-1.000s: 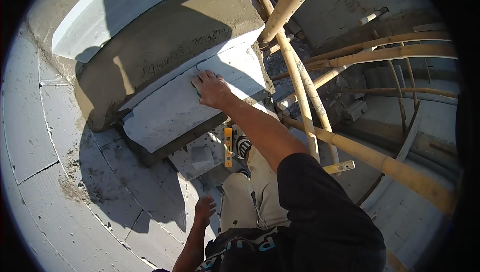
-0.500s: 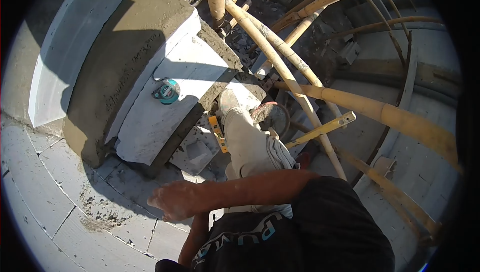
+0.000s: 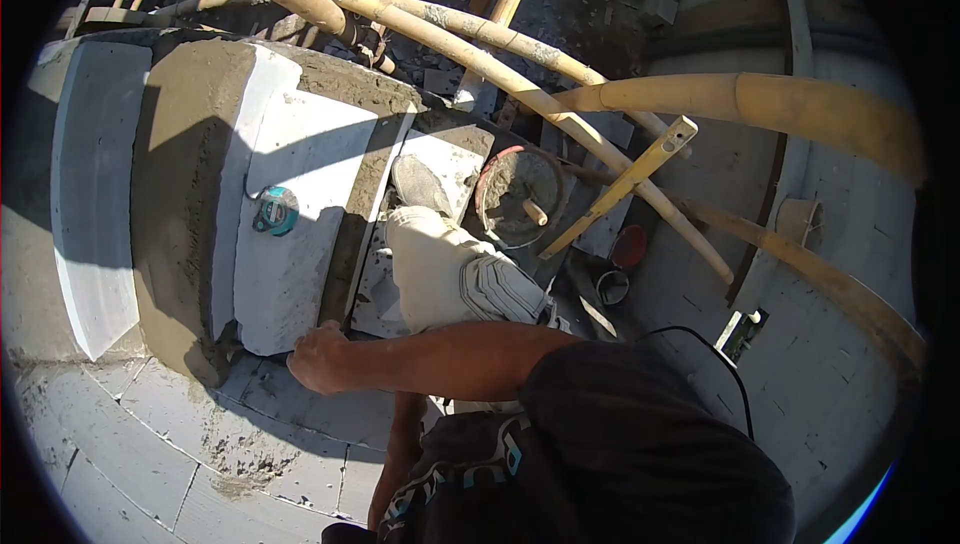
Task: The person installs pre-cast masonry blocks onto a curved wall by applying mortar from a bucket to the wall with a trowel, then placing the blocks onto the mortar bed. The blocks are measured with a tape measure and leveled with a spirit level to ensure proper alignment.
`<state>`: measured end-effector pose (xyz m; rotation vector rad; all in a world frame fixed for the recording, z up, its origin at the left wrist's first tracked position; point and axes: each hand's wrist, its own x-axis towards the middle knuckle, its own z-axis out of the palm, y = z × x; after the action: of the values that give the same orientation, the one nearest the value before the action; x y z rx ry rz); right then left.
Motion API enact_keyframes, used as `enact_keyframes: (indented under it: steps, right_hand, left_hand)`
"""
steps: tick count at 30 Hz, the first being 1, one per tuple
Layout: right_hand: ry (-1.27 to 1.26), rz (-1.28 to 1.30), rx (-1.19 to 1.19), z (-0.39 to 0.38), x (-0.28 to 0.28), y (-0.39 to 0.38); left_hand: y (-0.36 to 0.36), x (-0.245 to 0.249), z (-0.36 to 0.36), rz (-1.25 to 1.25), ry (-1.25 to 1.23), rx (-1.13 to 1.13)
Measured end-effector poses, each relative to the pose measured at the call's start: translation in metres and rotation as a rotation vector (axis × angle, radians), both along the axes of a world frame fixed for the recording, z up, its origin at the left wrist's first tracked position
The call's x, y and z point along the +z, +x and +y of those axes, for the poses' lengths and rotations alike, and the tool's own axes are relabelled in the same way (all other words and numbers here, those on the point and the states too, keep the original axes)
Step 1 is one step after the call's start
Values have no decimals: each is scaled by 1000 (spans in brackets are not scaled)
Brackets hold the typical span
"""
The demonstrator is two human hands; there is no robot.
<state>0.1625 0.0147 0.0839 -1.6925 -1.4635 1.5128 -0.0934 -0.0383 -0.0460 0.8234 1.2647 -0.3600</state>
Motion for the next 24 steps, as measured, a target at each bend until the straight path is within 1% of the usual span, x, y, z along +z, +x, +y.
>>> enact_keyframes:
  steps: [3, 6, 9, 14, 18, 21, 24]
  right_hand:
    - [6, -29, 52, 12, -14, -14]
    - [1, -40, -11, 19, -19, -17]
    - [-17, -84, 17, 32, -25, -15]
    - [-22, -21, -48, 34, -26, -8]
    - [-15, -67, -119, 30, -26, -10]
    - [-66, -48, -134, 37, -32, -11]
    - [-40, -61, -118, 33, -33, -13]
  left_hand:
    - [4, 11, 6, 57, 27, -87]
    - [-1, 25, 16, 104, 58, -169]
    - [-11, 42, 27, 146, 89, -246]
    - [-23, 59, 42, 178, 129, -357]
    - [-21, 64, 49, 176, 161, -411]
    - [-16, 64, 50, 160, 179, -452]
    - [-10, 65, 51, 138, 198, -479]
